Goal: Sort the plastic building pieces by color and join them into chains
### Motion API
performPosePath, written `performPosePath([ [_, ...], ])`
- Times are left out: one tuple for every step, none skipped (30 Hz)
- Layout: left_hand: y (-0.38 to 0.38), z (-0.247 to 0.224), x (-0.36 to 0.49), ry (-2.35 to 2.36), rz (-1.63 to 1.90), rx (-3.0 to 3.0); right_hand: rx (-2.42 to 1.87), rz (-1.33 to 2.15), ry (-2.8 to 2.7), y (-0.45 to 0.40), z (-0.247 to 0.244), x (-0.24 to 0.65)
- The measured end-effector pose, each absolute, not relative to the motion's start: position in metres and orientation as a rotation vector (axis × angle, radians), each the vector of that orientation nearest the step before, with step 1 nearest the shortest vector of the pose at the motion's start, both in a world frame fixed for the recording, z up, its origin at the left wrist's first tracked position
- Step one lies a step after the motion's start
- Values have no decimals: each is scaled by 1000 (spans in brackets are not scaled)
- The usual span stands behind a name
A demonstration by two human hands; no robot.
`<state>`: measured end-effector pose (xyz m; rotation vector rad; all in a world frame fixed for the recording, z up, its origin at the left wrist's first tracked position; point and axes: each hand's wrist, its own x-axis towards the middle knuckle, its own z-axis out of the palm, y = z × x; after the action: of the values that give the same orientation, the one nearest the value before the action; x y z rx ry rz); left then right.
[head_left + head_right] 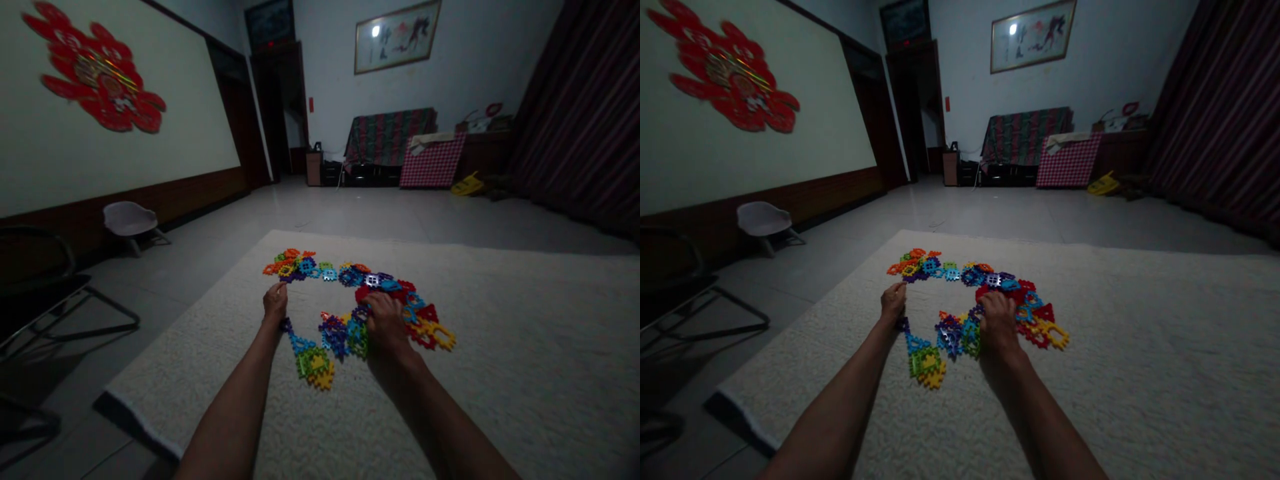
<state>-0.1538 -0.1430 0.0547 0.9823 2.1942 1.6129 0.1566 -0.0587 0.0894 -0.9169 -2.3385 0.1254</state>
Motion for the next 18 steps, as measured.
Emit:
performPosePath([
  [-152, 53, -155, 2278, 1601, 960, -813, 179, -2372, -71, 90, 149],
  [-159, 52, -155, 2355, 1585, 938, -699, 237, -2408, -85, 90, 142],
  [-166, 50, -154, 2409, 1567, 928, -589, 289, -2454, -99, 89, 135],
  [-171, 49, -153, 2444, 1543, 935, -500, 332, -2490, -113, 88, 128],
  [-175, 47, -150, 2467, 1519, 954, -426, 365, -2538, -126, 87, 122],
  [-178, 45, -147, 2481, 1498, 980, -362, 383, -2576, -138, 86, 117],
  [-181, 43, -144, 2487, 1479, 1012, -302, 395, -2623, -148, 84, 112],
  [-183, 42, -141, 2488, 1463, 1046, -270, 399, -2665, -157, 83, 107],
  [-184, 40, -137, 2485, 1449, 1079, -256, 395, -2704, -164, 81, 103],
  [-185, 39, -134, 2479, 1438, 1109, -262, 385, -2742, -168, 79, 100],
  [-186, 39, -130, 2473, 1429, 1132, -288, 373, -2772, -171, 77, 97],
  [-186, 39, -126, 2465, 1424, 1150, -328, 362, -2793, -173, 76, 95],
  [-186, 38, -122, 2457, 1422, 1165, -374, 354, -2801, -173, 74, 93],
  [-186, 39, -118, 2448, 1425, 1176, -419, 350, -2798, -173, 73, 92],
  [-185, 39, -114, 2437, 1430, 1187, -459, 350, -2785, -173, 72, 91],
  [-183, 38, -110, 2424, 1439, 1198, -492, 352, -2766, -172, 71, 91],
  [-181, 38, -106, 2410, 1450, 1207, -513, 350, -2744, -171, 71, 92],
  [-179, 38, -102, 2396, 1462, 1214, -530, 345, -2722, -170, 71, 93],
])
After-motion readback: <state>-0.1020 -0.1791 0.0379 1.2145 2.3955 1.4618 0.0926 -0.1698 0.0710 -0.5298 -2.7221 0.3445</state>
